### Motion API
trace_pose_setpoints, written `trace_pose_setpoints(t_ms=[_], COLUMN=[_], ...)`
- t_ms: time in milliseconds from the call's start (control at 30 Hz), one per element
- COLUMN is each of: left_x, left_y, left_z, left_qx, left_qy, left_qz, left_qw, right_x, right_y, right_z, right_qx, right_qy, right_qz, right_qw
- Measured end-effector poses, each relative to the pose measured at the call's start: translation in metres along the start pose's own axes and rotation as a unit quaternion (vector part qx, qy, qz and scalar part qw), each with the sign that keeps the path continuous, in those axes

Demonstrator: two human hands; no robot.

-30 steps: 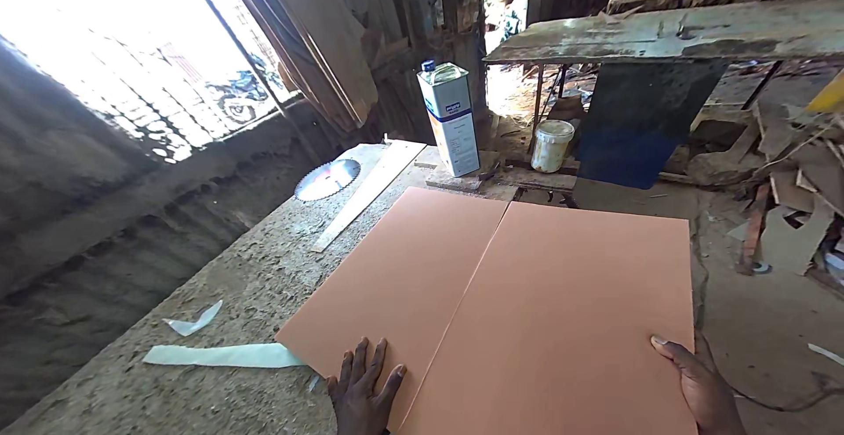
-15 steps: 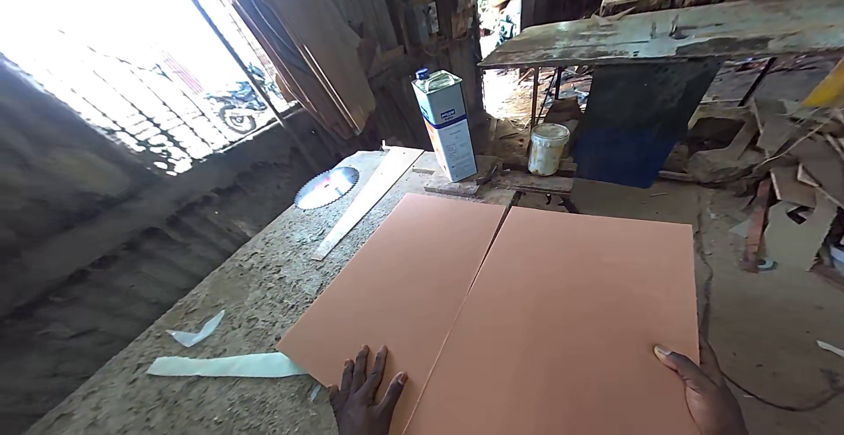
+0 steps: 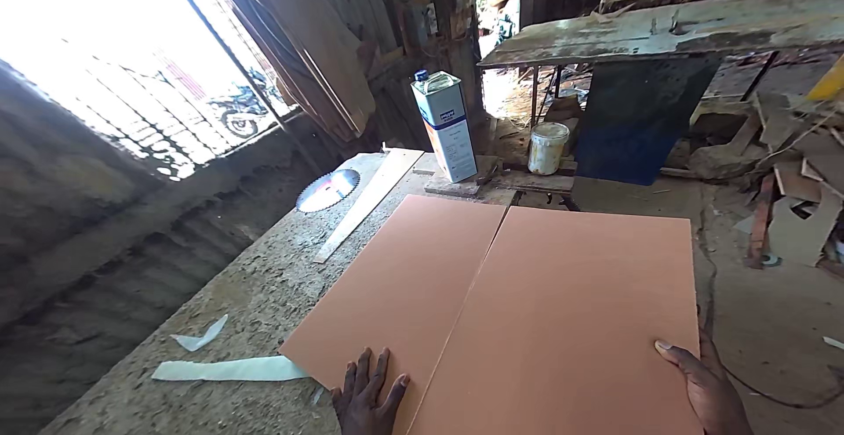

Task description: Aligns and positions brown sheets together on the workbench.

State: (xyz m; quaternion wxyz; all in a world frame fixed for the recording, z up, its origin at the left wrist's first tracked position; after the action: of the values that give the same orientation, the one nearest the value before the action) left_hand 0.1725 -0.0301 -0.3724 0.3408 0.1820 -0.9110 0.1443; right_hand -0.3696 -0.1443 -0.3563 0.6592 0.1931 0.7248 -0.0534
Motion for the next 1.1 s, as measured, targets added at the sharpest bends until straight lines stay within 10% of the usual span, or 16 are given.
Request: trace_pose_setpoints(t_ms=[1100], left_x=[0.0017], left_y=[0.0000], left_z=[-0.0002], left_qx=[-0.003], left_qy=[-0.004], left_qz=[0.003], left_qw=[1.000], right_x=[0.0061], right_y=[-0.0037], right_z=[0.0023], right_qx=[-0.005], right_qy=[0.000], right_qz=[0.017], right_qw=[1.000])
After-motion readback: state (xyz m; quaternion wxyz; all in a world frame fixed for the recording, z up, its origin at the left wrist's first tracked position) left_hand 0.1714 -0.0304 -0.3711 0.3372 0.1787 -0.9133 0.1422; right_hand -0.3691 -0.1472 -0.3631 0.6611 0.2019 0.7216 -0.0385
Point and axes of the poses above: each hand's wrist, its own y-axis away from the middle knuckle, its own z-axis out of the palm, x = y × z, the point moved 10 cm from there along -y, towards the middle knuckle, and after that the axes turned 15 degrees about y, right-handed, at the moved point
